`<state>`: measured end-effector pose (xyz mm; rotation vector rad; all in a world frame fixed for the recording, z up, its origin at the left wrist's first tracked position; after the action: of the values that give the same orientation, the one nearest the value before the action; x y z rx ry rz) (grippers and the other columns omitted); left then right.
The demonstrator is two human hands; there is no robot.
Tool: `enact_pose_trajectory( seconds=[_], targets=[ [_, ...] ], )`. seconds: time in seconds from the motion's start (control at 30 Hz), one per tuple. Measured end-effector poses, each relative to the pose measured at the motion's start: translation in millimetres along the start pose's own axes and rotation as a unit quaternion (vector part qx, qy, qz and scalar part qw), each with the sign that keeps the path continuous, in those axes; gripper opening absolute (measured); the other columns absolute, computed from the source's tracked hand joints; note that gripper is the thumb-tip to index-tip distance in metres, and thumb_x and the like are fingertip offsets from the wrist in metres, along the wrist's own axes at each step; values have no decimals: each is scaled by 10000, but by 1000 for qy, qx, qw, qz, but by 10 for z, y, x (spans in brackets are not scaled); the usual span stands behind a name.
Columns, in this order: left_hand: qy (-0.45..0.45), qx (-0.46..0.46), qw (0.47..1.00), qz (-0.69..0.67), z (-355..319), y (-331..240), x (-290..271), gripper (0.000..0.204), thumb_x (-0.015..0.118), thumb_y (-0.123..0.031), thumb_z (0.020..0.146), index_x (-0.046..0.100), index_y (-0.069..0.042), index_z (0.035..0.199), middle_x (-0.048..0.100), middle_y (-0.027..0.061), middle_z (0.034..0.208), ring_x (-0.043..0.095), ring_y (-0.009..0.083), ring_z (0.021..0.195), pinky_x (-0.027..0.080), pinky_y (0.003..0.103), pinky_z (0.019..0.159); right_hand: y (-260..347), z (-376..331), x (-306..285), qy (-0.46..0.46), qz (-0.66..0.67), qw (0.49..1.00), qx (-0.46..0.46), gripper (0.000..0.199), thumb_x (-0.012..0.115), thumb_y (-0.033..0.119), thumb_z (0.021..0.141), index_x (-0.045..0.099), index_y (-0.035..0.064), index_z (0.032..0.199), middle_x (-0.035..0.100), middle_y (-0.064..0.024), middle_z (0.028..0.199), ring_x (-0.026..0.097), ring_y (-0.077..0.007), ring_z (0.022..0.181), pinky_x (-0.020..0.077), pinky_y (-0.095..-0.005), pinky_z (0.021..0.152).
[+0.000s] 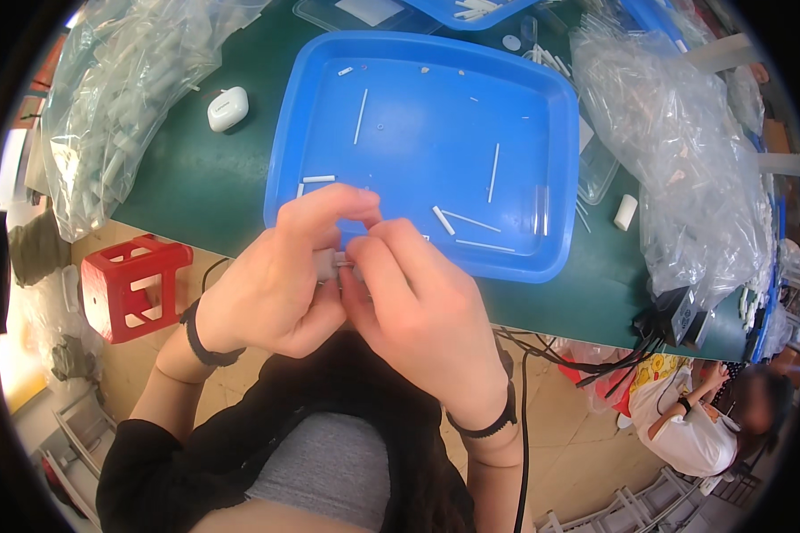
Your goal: Manually assemble small white plastic cylinders and components at a workstation.
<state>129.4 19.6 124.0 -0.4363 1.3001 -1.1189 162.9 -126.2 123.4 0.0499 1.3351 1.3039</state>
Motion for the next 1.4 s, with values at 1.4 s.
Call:
enact_pose_trajectory(
  seconds=[1.4],
  targets=[
    [-46, 63, 970, 229, -8, -107, -16, 186, 682, -59, 652, 606, -44, 821, 497, 20, 620, 457, 167, 493, 347, 284, 422, -242, -146, -156, -83, 205, 972, 74, 316, 814, 40, 592, 713, 30, 891, 681, -79, 811, 649, -166, 722, 515, -249, 621]
  ],
)
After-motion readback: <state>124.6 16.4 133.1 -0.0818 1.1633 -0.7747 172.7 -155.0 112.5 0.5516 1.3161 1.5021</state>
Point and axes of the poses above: each hand's wrist, its own z-axis towards the middle knuckle, its own x-axis out of the palm, y = z × x, the point moved 2 cm from there along z, towards the middle knuckle
